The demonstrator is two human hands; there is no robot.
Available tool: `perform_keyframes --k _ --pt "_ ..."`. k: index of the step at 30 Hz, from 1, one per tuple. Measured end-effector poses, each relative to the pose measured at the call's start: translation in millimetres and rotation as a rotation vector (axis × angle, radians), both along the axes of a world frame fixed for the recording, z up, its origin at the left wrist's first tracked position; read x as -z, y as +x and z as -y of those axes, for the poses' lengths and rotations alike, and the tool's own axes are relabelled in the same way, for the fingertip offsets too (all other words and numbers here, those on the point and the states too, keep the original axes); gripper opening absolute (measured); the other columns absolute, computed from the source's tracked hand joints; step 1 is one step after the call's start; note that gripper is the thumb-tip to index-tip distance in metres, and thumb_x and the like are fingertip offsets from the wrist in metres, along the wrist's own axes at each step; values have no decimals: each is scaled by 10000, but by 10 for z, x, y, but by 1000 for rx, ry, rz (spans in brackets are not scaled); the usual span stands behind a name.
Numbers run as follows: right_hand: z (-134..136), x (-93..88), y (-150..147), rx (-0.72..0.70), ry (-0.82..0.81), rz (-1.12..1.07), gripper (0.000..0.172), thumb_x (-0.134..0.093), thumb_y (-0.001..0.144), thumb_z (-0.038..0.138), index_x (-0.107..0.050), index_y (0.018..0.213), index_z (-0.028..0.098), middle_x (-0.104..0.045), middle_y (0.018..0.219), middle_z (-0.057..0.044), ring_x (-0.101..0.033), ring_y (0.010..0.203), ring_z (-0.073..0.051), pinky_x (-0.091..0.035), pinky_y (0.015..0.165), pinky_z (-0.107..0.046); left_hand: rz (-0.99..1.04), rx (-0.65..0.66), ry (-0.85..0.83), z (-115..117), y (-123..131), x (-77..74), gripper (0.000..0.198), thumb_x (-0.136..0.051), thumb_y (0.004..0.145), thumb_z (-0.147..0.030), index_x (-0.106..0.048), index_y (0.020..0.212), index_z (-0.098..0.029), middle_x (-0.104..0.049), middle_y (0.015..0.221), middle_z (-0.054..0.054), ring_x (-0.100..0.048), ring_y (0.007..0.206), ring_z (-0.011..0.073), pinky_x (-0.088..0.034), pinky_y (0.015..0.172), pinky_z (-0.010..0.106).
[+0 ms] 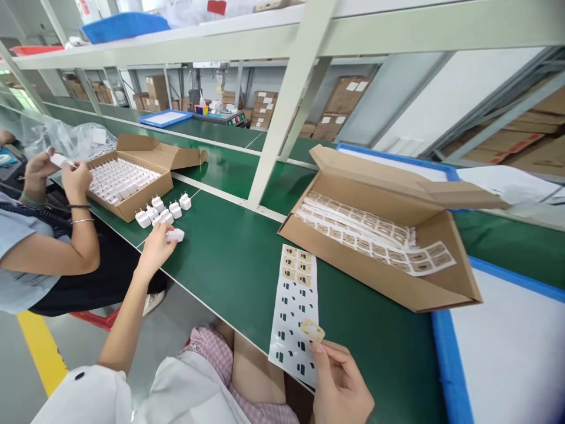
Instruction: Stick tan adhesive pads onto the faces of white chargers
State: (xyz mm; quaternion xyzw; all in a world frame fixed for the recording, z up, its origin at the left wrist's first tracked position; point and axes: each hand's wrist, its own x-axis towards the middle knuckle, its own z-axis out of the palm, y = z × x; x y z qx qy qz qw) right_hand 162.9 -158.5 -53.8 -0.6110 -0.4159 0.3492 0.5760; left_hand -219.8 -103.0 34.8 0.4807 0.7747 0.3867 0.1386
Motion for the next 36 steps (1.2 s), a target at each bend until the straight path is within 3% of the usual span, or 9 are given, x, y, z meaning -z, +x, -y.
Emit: perform_keyframes --k 3,8,11,13,16,22,27,33,36 --pt "6 -228 -278 100 141 -202 380 -875 696 486 -652 670 180 -657 795 -60 -618 736 -199 -488 605 -282 314 214 56 108 282 54 489 -730 737 -452 -615 1100 -145 -653 1006 95 -662 794 231 -578 789 426" --pt "-28 -808 -838 -21 369 -531 304 -805 821 405 -622 689 201 -590 659 19 -605 650 -144 -525 679 -294 757 601 146 378 1408 308 735 -689 733 -733 -596 1174 -152 -668 974 101 -640 691 183 -573 653 342" --pt "-11 -1001 -908 13 471 -473 291 -771 865 371 -604 694 204 -554 653 33 -560 607 -123 -481 592 -242 863 734 199 592 1967 337 469 -768 762 -488 -595 1101 -213 -620 1052 69 -640 854 185 -549 704 282" --pt "28 -1047 -854 59 483 -406 288 -756 884 358 -601 696 203 -547 663 33 -552 592 -115 -466 567 -227 830 799 245 699 2143 272 372 -749 756 -240 -570 1082 -247 -589 1101 45 -619 992 188 -524 787 265" --pt "104 -1058 -762 78 477 -368 261 -750 893 337 -616 711 206 -538 688 29 -565 616 -116 -483 588 -233 693 875 193 780 2172 161 423 -680 781 -87 -516 1123 -272 -596 1107 24 -610 1020 180 -498 874 290" --pt "260 -1040 -631 -107 398 -493 224 -763 876 308 -647 708 216 -556 775 4 -595 717 -143 -507 647 -274 705 1007 221 790 2068 171 445 -654 867 -146 -474 1255 -271 -555 1205 69 -584 1103 222 -494 905 333" --pt "427 -976 -370 -196 263 -541 289 -746 884 300 -616 646 200 -508 691 11 -548 677 -143 -458 621 -267 639 1063 249 731 2043 125 472 -615 874 -115 -515 1304 -283 -576 1134 51 -590 999 198 -485 852 309" --pt "565 -1029 -339 -280 232 -602 263 -706 913 300 -618 685 204 -494 669 16 -482 634 -128 -424 594 -247 748 1163 224 731 2037 118 509 -553 986 -459 -448 1454 -288 -508 1189 84 -544 1062 241 -496 903 374" --pt "592 -1051 -428 -223 278 -653 256 -692 925 315 -606 709 209 -504 682 21 -478 634 -122 -438 615 -243 740 1084 241 782 2115 175 502 -467 1037 -460 -390 1517 -337 -459 1265 93 -539 1111 239 -507 936 381"
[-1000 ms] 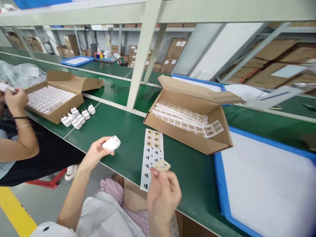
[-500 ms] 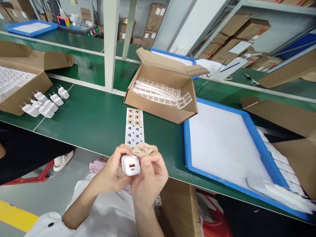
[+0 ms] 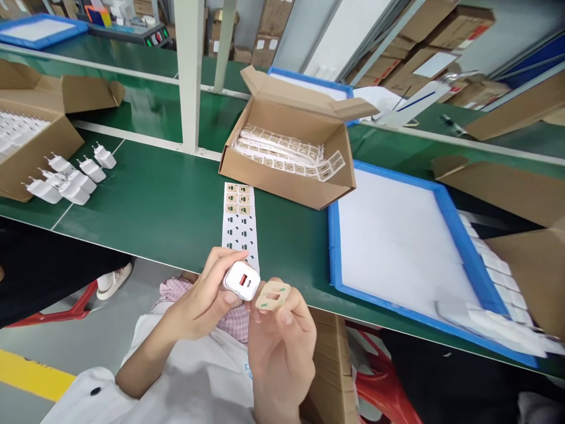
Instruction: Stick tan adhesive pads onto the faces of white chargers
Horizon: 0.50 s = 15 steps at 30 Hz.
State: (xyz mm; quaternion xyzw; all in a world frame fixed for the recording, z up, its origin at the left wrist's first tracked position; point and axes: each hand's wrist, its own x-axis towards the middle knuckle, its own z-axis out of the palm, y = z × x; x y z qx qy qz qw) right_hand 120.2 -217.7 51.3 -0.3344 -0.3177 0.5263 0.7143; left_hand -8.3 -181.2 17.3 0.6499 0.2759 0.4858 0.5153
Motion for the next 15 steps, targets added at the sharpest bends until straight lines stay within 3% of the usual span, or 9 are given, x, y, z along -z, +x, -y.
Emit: perform_keyframes --k 3,5,7,9,12,15 --pt "-12 9 -79 106 0 -14 265 -697 922 323 -587 709 210 -529 735 16 -522 678 -128 -457 623 -244 62 -138 30 88 145 40 494 -612 974 -469 -487 1431 -331 -466 1183 74 -551 1073 229 -522 917 363" --pt "-61 14 -116 188 -1 20 275 -686 927 332 -576 704 213 -532 739 17 -541 696 -138 -459 621 -253 117 -104 29 156 239 45 556 -619 936 -579 -508 1407 -304 -469 1196 87 -542 1167 273 -513 1001 424" --pt "-148 7 -137 339 52 79 267 -669 930 326 -576 704 220 -527 713 23 -532 691 -147 -462 647 -277 131 -21 24 211 297 41 611 -535 953 -647 -458 1449 -299 -456 1335 120 -457 1351 332 -417 1146 530" --pt "-257 -12 -140 545 163 154 238 -676 917 307 -587 710 232 -513 684 29 -508 693 -158 -459 695 -310 106 41 8 236 313 36 586 -504 994 -586 -377 1499 -317 -435 1464 130 -376 1458 335 -324 1217 565" --pt "-405 -41 -122 744 256 249 204 -726 886 295 -613 723 245 -488 681 24 -501 750 -180 -441 756 -340 127 55 -16 211 289 32 522 -591 1002 -414 -369 1468 -338 -536 1401 105 -527 1338 270 -442 1127 446" --pt "-490 -50 -110 735 193 319 220 -739 885 319 -616 719 246 -471 689 17 -513 761 -188 -431 731 -336 82 -1 -13 151 266 26 474 -627 981 -362 -424 1406 -308 -586 1252 92 -617 1118 233 -510 959 364"
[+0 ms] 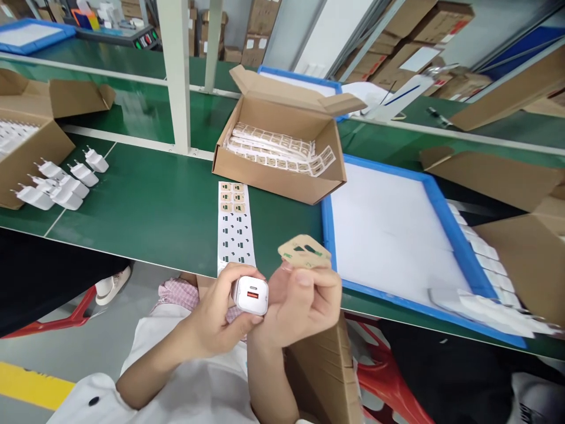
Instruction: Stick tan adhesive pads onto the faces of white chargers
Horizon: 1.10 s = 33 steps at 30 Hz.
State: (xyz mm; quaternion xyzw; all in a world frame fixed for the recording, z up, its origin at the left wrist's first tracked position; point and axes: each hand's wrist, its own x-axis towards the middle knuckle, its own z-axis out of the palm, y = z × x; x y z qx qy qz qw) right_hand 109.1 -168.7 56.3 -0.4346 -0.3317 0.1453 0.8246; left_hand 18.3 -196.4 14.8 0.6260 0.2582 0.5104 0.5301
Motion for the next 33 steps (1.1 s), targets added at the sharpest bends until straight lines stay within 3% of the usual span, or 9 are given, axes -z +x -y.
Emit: perform_keyframes --k 5,7,11,13,18,33 --pt "12 -25 25 -32 -39 15 227 -717 894 291 -604 706 232 -457 671 24 -476 672 -157 -398 640 -293 -18 47 16 -64 -21 -10 409 -609 984 -380 -429 1338 -283 -563 1293 107 -545 1230 268 -460 1024 406" --pt "112 -39 64 -189 -43 -24 227 -708 902 263 -601 704 223 -479 681 25 -483 662 -144 -412 638 -285 -38 59 0 -79 -55 -22 406 -599 989 -364 -408 1338 -281 -545 1305 113 -542 1217 263 -462 1009 403" --pt "439 -12 129 -639 -176 -69 207 -644 959 224 -607 756 218 -514 718 19 -529 685 -139 -459 622 -272 -109 62 22 -118 -162 -68 477 -599 971 -416 -408 1386 -278 -516 1164 85 -545 1033 234 -475 889 371" --pt "566 25 119 -715 -221 -82 208 -625 975 230 -594 770 217 -507 727 17 -517 670 -133 -443 582 -254 -94 52 53 -131 -201 -86 501 -567 963 -497 -426 1387 -271 -489 1151 84 -511 1045 250 -458 909 399" --pt "630 83 35 -721 -208 -116 250 -631 975 263 -538 748 213 -459 711 25 -464 644 -122 -406 560 -239 -53 39 44 -113 -224 -93 495 -488 951 -599 -460 1326 -277 -461 1170 87 -461 1079 275 -417 946 443" --pt "650 35 66 -731 -283 -106 243 -640 973 277 -562 751 215 -467 689 22 -458 650 -132 -395 577 -253 -92 19 141 -74 -235 -183 450 -347 1014 -564 -443 1336 -265 -479 1171 88 -495 1088 274 -435 913 433"
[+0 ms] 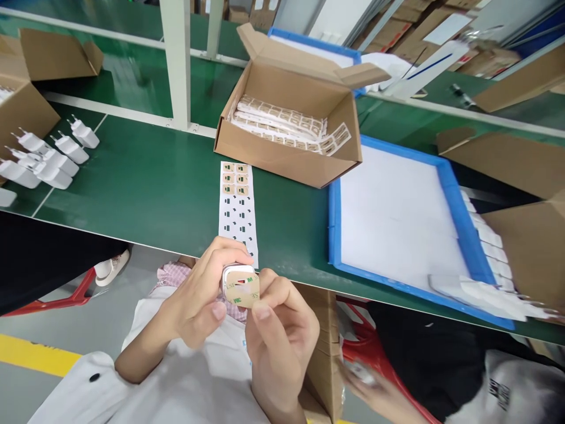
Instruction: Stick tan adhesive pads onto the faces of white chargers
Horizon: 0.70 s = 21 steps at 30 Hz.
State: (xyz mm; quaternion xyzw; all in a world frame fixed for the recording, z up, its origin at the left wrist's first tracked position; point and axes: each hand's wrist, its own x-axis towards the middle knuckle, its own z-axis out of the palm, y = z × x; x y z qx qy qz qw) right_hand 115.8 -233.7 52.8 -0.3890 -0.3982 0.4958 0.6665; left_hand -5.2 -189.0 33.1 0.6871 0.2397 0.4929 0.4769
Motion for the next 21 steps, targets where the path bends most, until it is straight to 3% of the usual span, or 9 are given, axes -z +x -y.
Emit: perform_keyframes --k 7,13,16,21 --pt "11 66 32 45 68 47 237 -645 968 259 -569 747 221 -465 672 25 -478 626 -137 -388 572 -276 -52 7 -17 -11 31 -66 418 -304 1029 -554 -441 1296 -264 -503 1137 85 -524 1064 275 -442 913 444" --pt "75 46 94 113 174 83 177 -632 960 249 -593 788 228 -497 665 17 -485 615 -153 -407 576 -310 -42 -57 -27 -60 -17 61 468 -315 1019 -590 -472 1288 -240 -511 1168 92 -512 1089 280 -426 946 439" --pt "67 47 106 78 112 88 195 -635 964 229 -591 774 219 -486 674 20 -471 617 -139 -398 573 -289 -3 -62 -65 -52 -29 94 483 -320 1012 -601 -477 1291 -241 -504 1172 90 -501 1093 279 -428 950 434" --pt "12 48 67 -16 24 40 209 -642 976 240 -582 777 219 -447 666 35 -462 625 -122 -376 571 -255 -15 -17 -59 -10 3 28 457 -293 1025 -585 -459 1305 -264 -499 1194 83 -501 1092 269 -428 963 429"
